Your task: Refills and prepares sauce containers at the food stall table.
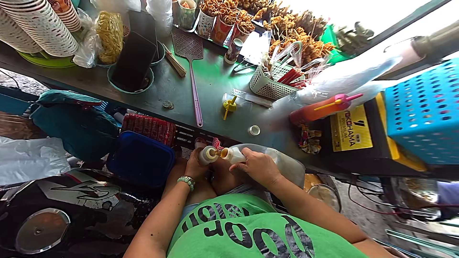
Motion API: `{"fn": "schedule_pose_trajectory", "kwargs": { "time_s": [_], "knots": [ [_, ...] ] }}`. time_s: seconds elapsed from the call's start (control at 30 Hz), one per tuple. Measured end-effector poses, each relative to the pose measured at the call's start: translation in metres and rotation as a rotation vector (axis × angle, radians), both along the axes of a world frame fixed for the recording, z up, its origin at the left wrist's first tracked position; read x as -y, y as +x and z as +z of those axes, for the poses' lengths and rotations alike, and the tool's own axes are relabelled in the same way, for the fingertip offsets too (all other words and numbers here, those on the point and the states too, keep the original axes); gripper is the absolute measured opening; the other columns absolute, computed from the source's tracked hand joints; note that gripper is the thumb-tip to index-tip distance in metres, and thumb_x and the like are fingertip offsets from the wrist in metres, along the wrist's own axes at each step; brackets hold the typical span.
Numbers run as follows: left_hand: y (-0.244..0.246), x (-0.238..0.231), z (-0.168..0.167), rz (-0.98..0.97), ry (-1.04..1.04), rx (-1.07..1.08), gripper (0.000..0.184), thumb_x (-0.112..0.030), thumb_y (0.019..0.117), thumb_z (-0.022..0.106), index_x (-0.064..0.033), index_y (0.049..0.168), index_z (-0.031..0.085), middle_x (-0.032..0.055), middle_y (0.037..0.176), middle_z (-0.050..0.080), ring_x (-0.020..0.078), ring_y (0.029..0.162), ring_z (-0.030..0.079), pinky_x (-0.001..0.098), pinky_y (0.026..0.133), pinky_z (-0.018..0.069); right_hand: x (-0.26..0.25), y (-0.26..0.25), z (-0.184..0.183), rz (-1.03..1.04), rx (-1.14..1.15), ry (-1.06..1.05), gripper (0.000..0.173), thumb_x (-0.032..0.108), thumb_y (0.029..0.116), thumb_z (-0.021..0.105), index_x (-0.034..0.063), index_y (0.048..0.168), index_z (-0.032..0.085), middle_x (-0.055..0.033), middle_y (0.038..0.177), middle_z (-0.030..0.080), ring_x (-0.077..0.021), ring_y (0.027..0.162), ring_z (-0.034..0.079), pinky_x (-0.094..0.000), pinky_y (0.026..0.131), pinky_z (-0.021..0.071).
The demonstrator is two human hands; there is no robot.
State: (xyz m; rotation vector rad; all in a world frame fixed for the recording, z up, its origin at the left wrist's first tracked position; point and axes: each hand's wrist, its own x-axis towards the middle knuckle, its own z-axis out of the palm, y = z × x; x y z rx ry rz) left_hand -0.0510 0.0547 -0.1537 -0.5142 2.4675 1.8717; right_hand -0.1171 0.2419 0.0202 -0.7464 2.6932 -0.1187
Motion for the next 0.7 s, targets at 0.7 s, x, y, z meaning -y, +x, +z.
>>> {"fn": "schedule_pose_trajectory", "kwargs": {
  "time_s": [0.7],
  "knots": [
    [0.0015, 0.0013, -0.0007, 0.014, -0.014, 0.012, 0.084, -0.010, 0.0738, 0.087, 0.0102, 0.143, 0.045, 0.0283, 0.140, 0.056, 0.0333, 0.132, 0.056, 0.0404, 0.115, 0.0413, 0.0042, 0.0020, 0.0010, 0.003, 0.001, 0.035, 0.066, 0.058, 0.0908, 0.068, -0.0062, 0.104, 0.064, -0.0234, 0.088, 0.069, -0.0410, 0.087, 0.070, -0.0563, 0.073, 0.0526]
  ]
}}
